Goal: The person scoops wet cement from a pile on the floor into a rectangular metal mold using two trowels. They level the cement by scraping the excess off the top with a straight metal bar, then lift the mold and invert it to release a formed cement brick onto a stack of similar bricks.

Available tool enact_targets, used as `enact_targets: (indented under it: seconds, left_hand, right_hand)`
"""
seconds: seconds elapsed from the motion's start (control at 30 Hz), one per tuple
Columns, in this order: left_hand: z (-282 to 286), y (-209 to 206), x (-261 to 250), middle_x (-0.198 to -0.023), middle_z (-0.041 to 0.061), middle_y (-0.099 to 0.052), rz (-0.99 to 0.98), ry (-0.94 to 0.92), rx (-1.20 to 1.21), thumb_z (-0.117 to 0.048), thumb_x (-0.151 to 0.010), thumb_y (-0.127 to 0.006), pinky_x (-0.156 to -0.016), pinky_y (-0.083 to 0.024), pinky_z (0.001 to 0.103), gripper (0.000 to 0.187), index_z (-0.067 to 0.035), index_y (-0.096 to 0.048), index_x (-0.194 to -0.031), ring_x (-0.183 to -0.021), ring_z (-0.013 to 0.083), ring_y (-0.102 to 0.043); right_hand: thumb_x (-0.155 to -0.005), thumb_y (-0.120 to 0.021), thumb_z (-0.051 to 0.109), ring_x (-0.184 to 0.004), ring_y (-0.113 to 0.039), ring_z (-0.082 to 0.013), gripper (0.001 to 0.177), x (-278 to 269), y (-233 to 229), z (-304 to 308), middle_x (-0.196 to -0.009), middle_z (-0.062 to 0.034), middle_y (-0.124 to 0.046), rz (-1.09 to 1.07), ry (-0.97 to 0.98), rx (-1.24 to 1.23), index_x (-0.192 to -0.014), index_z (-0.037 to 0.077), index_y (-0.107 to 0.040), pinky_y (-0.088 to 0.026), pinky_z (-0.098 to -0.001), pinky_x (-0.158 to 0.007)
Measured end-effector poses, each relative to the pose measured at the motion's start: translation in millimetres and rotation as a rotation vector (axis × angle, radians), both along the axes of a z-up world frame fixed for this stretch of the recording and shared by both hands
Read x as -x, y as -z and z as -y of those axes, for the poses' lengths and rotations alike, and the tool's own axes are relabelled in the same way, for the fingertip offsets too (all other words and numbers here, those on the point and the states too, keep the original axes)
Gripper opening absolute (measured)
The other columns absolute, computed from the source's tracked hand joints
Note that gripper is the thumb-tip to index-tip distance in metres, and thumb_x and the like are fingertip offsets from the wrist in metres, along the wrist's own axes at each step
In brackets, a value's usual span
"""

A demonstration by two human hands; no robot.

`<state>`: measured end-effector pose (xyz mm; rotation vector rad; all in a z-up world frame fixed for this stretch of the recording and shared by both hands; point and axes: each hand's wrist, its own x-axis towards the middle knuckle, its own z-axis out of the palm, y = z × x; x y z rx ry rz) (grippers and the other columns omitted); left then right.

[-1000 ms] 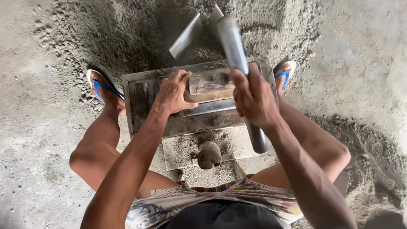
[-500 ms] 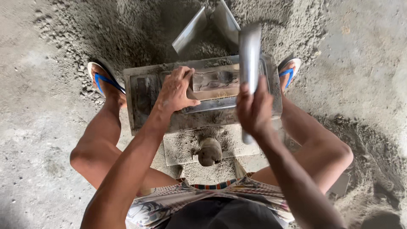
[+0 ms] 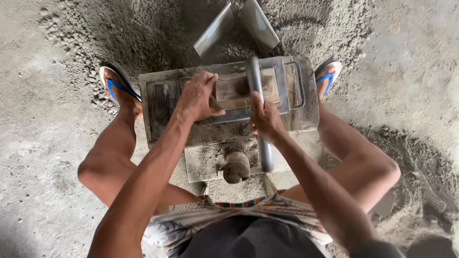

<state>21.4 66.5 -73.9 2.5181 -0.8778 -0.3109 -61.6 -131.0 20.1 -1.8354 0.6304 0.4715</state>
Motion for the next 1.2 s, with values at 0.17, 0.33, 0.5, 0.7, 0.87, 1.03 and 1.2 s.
enact_targets:
  seconds: [0.17,0.33,0.5,0.7,0.87,1.03,1.2]
  left_hand:
    - [3.8,-4.4,-3.4,-0.122,0.007,-0.036,-0.04,-0.024,-0.127,-0.053,-0.059,-0.08,-0.093,-0.046,0.052,0.099,-0.004,-0.04,-0.135,-0.12,0.0318,-0.04]
    - [2.5,-0.7,-0.4,-0.121,0.008,-0.037,-0.059,-0.021,-0.074,-0.054,-0.061,-0.079,-0.09,-0.046,0.052,0.097,-0.001,-0.041,-0.134,-0.117,0.0341,-0.043]
    - [2.8,-12.1,-3.9,-0.122,0.01,-0.035,0.0,0.013,-0.127,-0.052,-0.065,-0.077,-0.094,-0.047,0.051,0.098,-0.002,-0.034,-0.137,-0.119,0.0343,-0.039]
    - [2.4,-8.2,-4.3,-0.126,0.008,-0.035,-0.062,0.013,-0.173,-0.059,-0.061,-0.075,-0.091,-0.046,0.052,0.102,-0.004,-0.036,-0.137,-0.12,0.0319,-0.04]
    - [1.7,-15.3,-4.7,-0.125,0.01,-0.035,-0.081,0.005,-0.142,-0.056,-0.065,-0.074,-0.094,-0.045,0.053,0.099,-0.004,-0.033,-0.138,-0.122,0.0339,-0.038]
    - [4.9,-15.4,-8.2,-0.124,0.01,-0.035,-0.04,0.013,-0.147,-0.055,-0.066,-0.075,-0.09,-0.048,0.051,0.095,0.0,-0.039,-0.135,-0.117,0.034,-0.042]
    - [4.2,-16.1,-3.3,-0.125,0.01,-0.033,0.029,0.01,-0.184,-0.056,-0.067,-0.075,-0.091,-0.048,0.051,0.097,-0.002,-0.036,-0.137,-0.119,0.0336,-0.04]
  right_hand:
    - [-0.097,-0.04,0.044,-0.039,-0.048,-0.0164,0.045,-14.9,-61.8,7.1,-0.057,-0.0116,-0.053,0.024,-0.015,-0.13,-0.095,0.0,-0.051,-0.042,-0.0292,-0.03]
    - [-0.101,-0.028,0.028,-0.039,-0.048,-0.0149,0.034,-1.0,-55.2,-6.4,-0.056,-0.0085,-0.051,0.681,-0.082,0.216,-0.105,-0.004,-0.039,-0.043,-0.0258,-0.034]
    - [-0.095,-0.034,0.053,-0.039,-0.051,-0.0165,0.052,-6.8,0.1,1.6,-0.053,-0.0073,-0.052,0.002,-0.001,-0.077,-0.083,0.005,-0.049,-0.047,-0.0286,-0.033]
    - [-0.099,-0.029,0.042,-0.038,-0.054,-0.0256,0.047,-0.4,11.5,-4.1,-0.054,-0.0188,-0.053,0.449,-0.045,0.281,-0.089,0.0,-0.048,-0.049,-0.0359,-0.033]
    - [-0.095,-0.033,0.054,-0.029,-0.047,-0.0171,0.057,-1.3,18.1,5.2,-0.044,-0.0084,-0.048,-0.003,0.055,-0.22,-0.079,0.002,-0.049,-0.04,-0.0267,-0.026]
    - [-0.098,-0.033,0.042,-0.041,-0.051,-0.0277,0.042,-1.5,-34.2,4.2,-0.052,-0.0137,-0.05,0.4,0.026,0.21,-0.082,0.006,-0.049,-0.041,-0.0329,-0.035]
    - [-0.1,-0.031,0.043,-0.036,-0.048,-0.0198,0.05,1.4,44.3,-3.4,-0.049,-0.0116,-0.051,0.151,0.007,0.14,-0.072,0.007,-0.051,-0.04,-0.0256,-0.031]
